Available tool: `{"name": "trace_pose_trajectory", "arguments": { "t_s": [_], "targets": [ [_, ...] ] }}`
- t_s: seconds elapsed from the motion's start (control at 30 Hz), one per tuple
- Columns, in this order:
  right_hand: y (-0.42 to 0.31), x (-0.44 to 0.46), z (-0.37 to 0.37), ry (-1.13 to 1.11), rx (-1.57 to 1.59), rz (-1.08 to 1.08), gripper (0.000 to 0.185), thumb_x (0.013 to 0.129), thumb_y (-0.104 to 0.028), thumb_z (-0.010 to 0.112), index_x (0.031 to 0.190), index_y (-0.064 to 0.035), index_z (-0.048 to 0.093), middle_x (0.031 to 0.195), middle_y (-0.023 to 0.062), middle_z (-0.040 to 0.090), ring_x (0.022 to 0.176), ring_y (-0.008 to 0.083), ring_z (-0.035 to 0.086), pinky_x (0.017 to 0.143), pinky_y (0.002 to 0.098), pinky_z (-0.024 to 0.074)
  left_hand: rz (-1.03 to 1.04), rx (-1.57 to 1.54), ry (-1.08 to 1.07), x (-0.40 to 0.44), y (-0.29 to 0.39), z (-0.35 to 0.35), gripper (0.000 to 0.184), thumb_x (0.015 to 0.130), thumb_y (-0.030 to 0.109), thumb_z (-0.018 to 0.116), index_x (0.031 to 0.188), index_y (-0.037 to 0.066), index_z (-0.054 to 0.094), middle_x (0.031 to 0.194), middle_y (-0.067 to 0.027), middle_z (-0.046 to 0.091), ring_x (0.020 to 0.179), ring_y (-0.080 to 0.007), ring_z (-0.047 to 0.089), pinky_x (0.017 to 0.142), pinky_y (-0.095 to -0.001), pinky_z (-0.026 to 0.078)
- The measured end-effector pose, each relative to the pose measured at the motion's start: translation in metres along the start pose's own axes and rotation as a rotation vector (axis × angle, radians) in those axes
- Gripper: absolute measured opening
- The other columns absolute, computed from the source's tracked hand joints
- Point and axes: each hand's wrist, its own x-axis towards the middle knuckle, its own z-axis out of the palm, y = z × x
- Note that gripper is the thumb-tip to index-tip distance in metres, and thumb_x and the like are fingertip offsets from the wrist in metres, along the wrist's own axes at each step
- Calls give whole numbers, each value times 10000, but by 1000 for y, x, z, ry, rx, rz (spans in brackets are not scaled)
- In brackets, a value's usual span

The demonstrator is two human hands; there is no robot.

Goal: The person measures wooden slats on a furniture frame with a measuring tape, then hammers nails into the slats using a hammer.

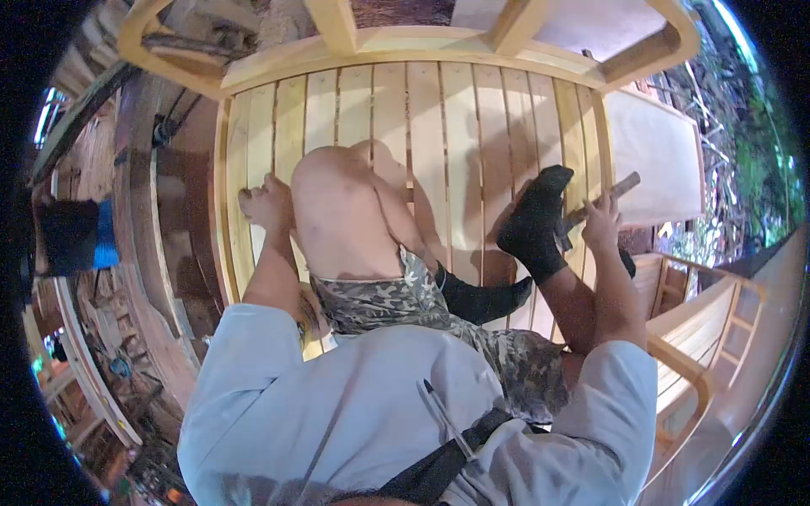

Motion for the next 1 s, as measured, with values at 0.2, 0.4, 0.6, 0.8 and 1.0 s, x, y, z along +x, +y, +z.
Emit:
{"name": "trace_pose_trajectory", "arguments": {
  "t_s": [0.2, 0.4, 0.6, 0.8, 1.0],
  "targets": [
    [-5, -9, 21, -64, -135, -56, 455, 861, -134, 626, 1316, -123, 614, 1481, 151, 492, 1452, 412, 349, 1161, 664, 254, 94, -68, 166, -11, -5, 1, 630, 995, 489, 506, 1058, -92, 741, 1431, -252, 502, 1326, -404, 430, 1134, -551, 283],
    [-14, -9, 20, -667, -328, -31, 285, 821, -274, 689, 1051, -125, 772, 1194, 190, 707, 1209, 326, 638, 1073, 464, 454, 85, -109, 182, -8, -6, -3, 486, 927, 451, 620, 889, 0, 800, 1351, -226, 531, 1258, -414, 455, 1105, -527, 309],
    [-122, 3, 31, -883, -101, -263, 277, 817, -262, 698, 1044, -115, 759, 1132, 174, 703, 1135, 303, 647, 1009, 444, 473, 49, -164, 132, -3, -8, -19, 474, 881, 467, 674, 799, 18, 800, 1305, -209, 527, 1224, -425, 444, 1088, -527, 321],
    [-167, 16, -11, -852, -97, -347, 271, 814, -251, 706, 1038, -104, 746, 1071, 157, 698, 1060, 280, 657, 945, 423, 492, 13, -205, 43, -1, -4, -30, 450, 868, 448, 684, 765, 23, 794, 1290, -235, 530, 1214, -445, 435, 1074, -541, 322],
    [-149, 26, -76, -753, -216, -334, 266, 810, -240, 715, 1031, -93, 733, 1009, 140, 694, 986, 257, 666, 882, 402, 511, 80, -224, 86, -4, -10, -26, 454, 891, 450, 672, 789, 27, 800, 1297, -204, 515, 1197, -426, 435, 1081, -539, 309]
  ]
}}
